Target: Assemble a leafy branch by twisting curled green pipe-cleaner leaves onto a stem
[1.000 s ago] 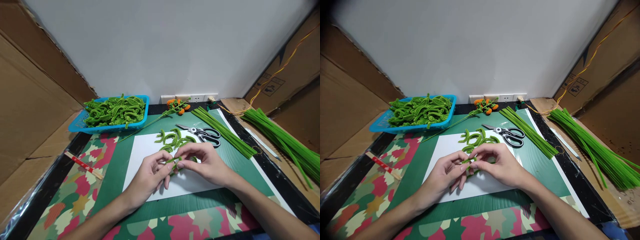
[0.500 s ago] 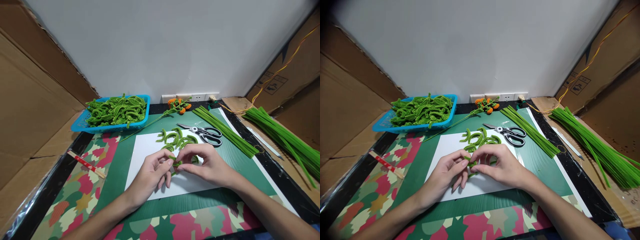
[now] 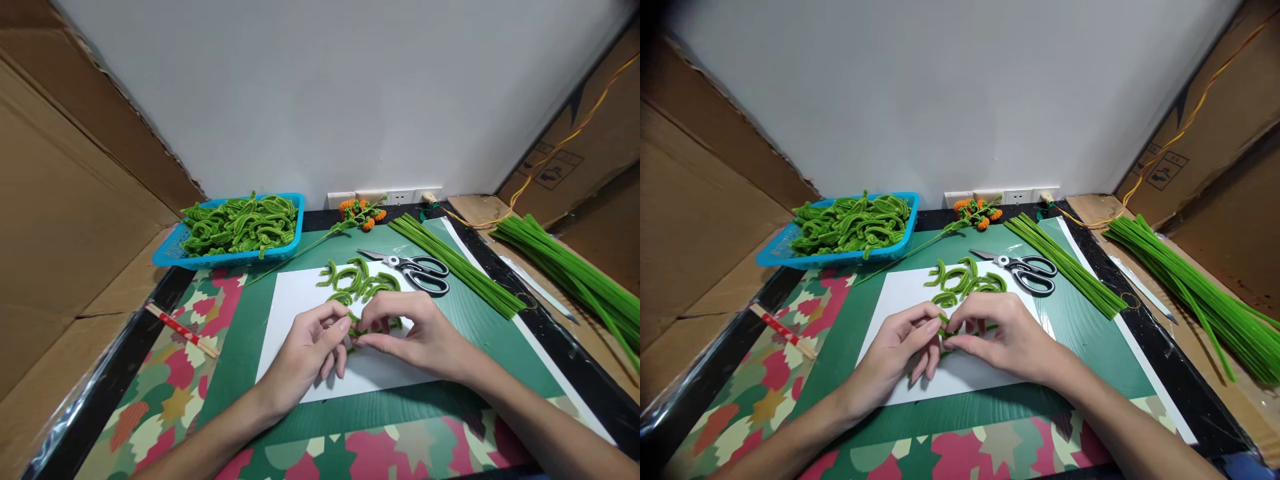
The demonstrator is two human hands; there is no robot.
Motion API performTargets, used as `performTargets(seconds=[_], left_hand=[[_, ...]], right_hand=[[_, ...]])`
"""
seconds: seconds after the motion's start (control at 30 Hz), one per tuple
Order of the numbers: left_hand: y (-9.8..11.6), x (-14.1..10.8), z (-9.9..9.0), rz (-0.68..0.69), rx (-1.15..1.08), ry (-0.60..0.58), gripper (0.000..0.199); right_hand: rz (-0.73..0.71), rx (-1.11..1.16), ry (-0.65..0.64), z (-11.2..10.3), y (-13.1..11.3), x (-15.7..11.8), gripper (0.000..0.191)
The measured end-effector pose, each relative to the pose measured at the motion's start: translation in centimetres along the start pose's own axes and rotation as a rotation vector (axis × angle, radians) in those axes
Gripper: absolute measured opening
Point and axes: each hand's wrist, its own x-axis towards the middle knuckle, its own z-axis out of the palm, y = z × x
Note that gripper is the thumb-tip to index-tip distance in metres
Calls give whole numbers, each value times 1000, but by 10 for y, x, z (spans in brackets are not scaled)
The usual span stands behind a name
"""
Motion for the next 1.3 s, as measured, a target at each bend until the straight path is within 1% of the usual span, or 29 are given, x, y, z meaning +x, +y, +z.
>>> performTargets(seconds=[0.1, 0.27, 0.43, 0.63, 0.83, 1.03, 1.3], left_hand=[[-1, 0, -1, 3, -7, -4, 44], [-2, 0, -3, 7, -42, 18, 45], [0, -1, -3, 2, -52, 7, 49], [4, -1, 0, 48, -74, -19, 38], [0, 0, 2, 63, -41, 13, 32], [-4, 0, 2, 50, 38, 38, 31], [-4, 1, 3, 42, 78, 77, 33]], right_hand=[[-56, -60, 8, 0, 2, -1, 5], [-127, -143, 57, -1, 7, -2, 12], [-170, -178, 83, -1, 6, -2, 8], [-169, -191, 72, -1, 6, -1, 5], [-191, -184, 54, -2, 7, -3, 12], [-184, -206, 28, -2, 5, -4, 15], [-153, -198, -3, 2, 7, -6, 19]])
